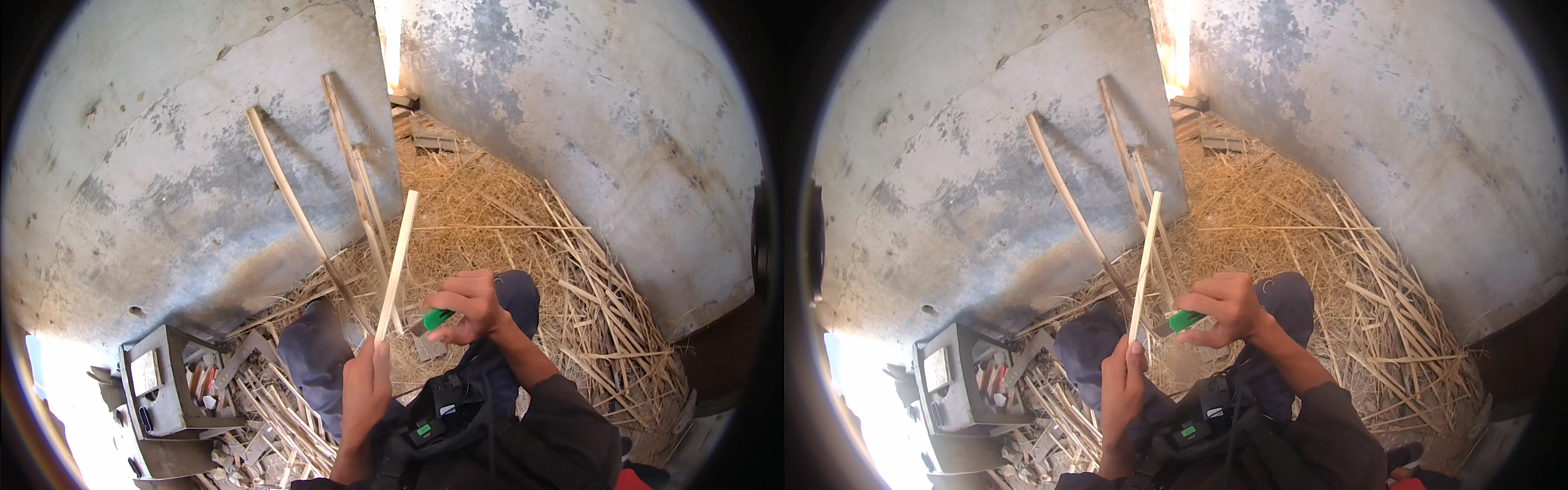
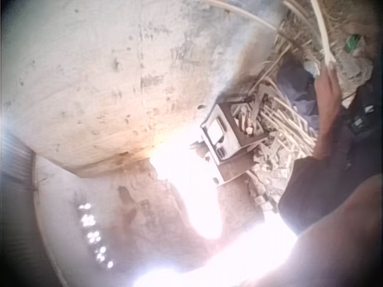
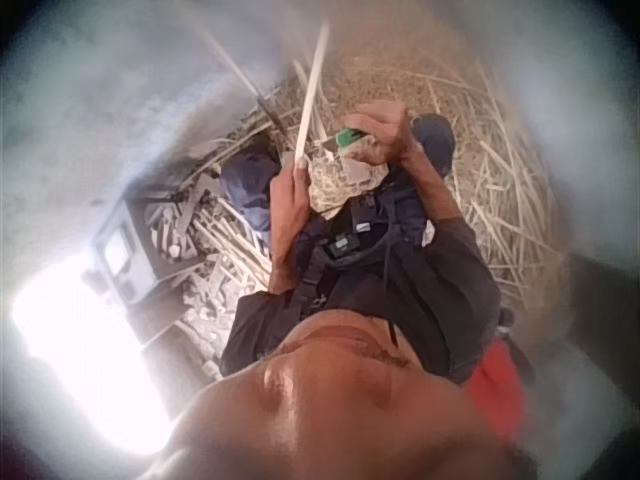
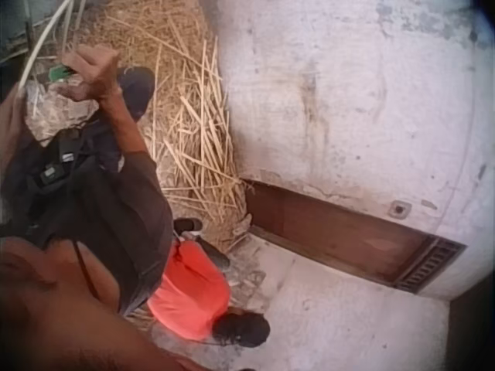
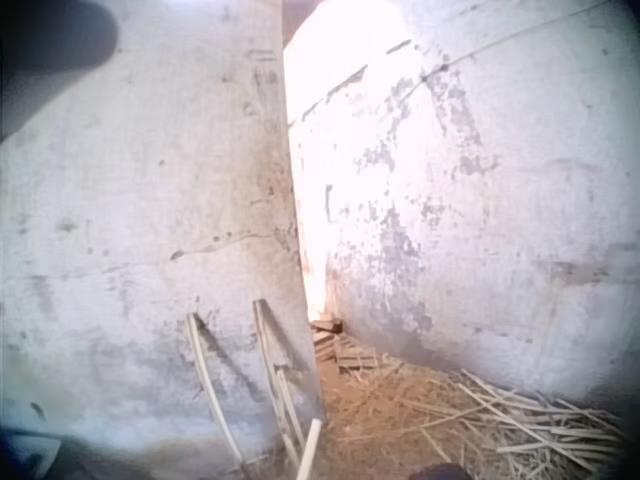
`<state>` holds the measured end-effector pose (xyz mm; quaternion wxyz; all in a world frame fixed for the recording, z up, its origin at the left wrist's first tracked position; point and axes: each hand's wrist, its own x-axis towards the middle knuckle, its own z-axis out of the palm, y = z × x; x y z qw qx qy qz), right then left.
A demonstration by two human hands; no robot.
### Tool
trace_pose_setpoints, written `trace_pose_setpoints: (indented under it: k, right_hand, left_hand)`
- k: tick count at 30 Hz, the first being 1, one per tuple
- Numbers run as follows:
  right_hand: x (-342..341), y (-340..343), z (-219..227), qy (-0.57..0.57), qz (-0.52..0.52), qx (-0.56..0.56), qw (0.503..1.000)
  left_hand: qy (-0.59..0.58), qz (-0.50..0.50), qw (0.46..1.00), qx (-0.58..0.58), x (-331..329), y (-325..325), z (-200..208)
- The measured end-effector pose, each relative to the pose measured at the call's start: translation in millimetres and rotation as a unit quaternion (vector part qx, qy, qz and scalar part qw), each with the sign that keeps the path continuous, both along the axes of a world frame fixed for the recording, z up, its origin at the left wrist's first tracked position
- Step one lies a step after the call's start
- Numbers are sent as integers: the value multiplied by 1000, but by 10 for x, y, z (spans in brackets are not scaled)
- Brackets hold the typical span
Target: The person sits on a straw-covered floor and uses a green utility knife to split long bamboo poles into thin strips. They hold the pole with one hand and carefully shave or split the material with the other, creating a pile of bamboo strips.
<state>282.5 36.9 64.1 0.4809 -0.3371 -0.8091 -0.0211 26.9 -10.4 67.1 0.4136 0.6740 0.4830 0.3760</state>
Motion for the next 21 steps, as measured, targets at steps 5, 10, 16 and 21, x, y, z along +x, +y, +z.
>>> trace_pose_setpoints:
  k: [5, 10, 16, 21]
  right_hand:
    - [38, -108, -38, 0, 31, 33, 999]
    - [43, -126, -114, 248, -50, 37, 967]
    - [489, -19, -116, 557, -31, -46, 828]
    - [496, 4, -132, 396, -92, -101, 908]
  left_hand:
    - [15, 33, 999, 17, 16, 89, -53]
    - [24, 48, 998, 21, -27, 140, -77]
    - [15, 44, 999, 22, -76, 141, -129]
    - [-47, -3, 999, -8, -101, 144, -158]
